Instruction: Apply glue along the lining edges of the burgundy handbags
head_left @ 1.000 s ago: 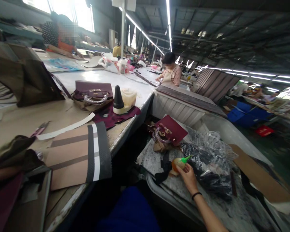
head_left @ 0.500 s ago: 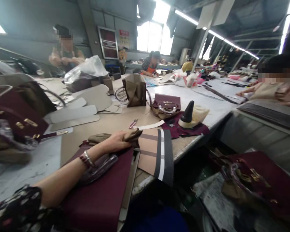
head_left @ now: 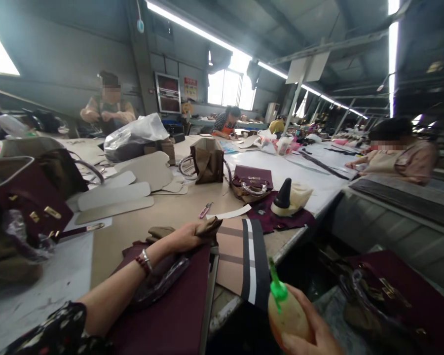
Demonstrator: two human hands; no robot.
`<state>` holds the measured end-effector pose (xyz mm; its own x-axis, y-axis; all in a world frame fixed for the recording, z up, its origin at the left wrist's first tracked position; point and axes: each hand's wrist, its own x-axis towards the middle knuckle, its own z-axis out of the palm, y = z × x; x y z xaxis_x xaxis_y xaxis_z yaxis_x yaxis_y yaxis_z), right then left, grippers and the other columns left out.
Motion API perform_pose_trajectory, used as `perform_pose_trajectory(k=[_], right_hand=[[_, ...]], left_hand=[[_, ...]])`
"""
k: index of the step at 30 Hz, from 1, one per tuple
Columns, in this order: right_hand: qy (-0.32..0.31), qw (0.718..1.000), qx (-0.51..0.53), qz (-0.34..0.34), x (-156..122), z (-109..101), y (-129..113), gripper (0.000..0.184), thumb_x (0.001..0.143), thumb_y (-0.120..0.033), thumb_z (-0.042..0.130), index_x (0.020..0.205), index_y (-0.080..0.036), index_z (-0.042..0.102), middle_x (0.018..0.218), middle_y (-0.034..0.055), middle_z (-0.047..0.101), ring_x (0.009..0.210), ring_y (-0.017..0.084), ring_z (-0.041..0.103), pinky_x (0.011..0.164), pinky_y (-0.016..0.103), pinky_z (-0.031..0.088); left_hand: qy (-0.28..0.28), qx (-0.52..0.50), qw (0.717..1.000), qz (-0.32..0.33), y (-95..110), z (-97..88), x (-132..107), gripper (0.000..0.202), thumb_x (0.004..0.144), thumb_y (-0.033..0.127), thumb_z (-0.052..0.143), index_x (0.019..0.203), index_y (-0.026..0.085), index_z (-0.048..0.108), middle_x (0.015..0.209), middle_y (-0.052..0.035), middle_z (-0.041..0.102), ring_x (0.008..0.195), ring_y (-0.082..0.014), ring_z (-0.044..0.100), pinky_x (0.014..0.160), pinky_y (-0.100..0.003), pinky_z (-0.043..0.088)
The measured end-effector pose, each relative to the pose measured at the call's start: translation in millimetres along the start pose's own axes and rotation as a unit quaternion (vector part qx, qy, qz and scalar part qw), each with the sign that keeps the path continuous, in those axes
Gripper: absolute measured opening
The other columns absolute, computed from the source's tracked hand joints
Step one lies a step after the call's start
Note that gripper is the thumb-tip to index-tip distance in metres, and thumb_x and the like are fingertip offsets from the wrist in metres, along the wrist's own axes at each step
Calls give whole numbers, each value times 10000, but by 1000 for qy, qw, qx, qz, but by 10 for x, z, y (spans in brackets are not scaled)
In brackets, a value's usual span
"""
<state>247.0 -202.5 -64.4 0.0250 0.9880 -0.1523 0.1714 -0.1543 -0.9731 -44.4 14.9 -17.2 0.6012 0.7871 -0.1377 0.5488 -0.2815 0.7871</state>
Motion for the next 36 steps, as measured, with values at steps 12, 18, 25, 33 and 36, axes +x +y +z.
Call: perform_pose_trajectory(k=[12, 18, 25, 33, 36], right_hand=[[-44, 987, -145, -50, 405, 142, -504, 601, 634, -318, 691, 1187, -191, 494, 1102, 60, 545, 955, 230, 552, 812, 306, 456], [-26, 973, -199, -112, 541, 152, -577, 444, 645, -303, 706, 1061, -191, 600, 992, 36, 553, 872, 197, 563, 759, 283, 460], [-10, 963, -236, -130, 775, 227, -599, 433, 664, -302, 718, 1070, -172, 640, 943, 49, 569, 872, 213, 575, 826, 316, 438], [-10, 948, -288, -136, 825, 207, -684, 397, 654, -285, 731, 1034, -191, 673, 882, 31, 565, 761, 182, 581, 722, 273, 458], [-6, 944, -298, -140, 843, 209, -719, 403, 673, -310, 726, 1056, -201, 666, 878, 23, 563, 753, 170, 576, 708, 255, 457]], left_hand=[[-86, -9, 996, -9, 50, -75, 154, 310, 617, 366, 507, 833, 156, 583, 827, -15, 614, 801, -201, 544, 726, -273, 422], [-99, 15, 994, -43, 70, -100, 171, 346, 620, 424, 481, 829, 154, 537, 777, -23, 581, 777, -209, 536, 730, -296, 424], [-95, 5, 994, -55, 158, -102, 154, 350, 588, 420, 507, 825, 166, 546, 799, -21, 612, 832, -223, 551, 766, -300, 429], [-95, 2, 994, -58, 157, -110, 158, 356, 586, 427, 509, 812, 156, 555, 780, -18, 603, 814, -219, 548, 773, -305, 425], [-96, 3, 994, -58, 149, -105, 167, 348, 579, 415, 507, 811, 159, 550, 799, -22, 606, 821, -219, 546, 779, -301, 422]])
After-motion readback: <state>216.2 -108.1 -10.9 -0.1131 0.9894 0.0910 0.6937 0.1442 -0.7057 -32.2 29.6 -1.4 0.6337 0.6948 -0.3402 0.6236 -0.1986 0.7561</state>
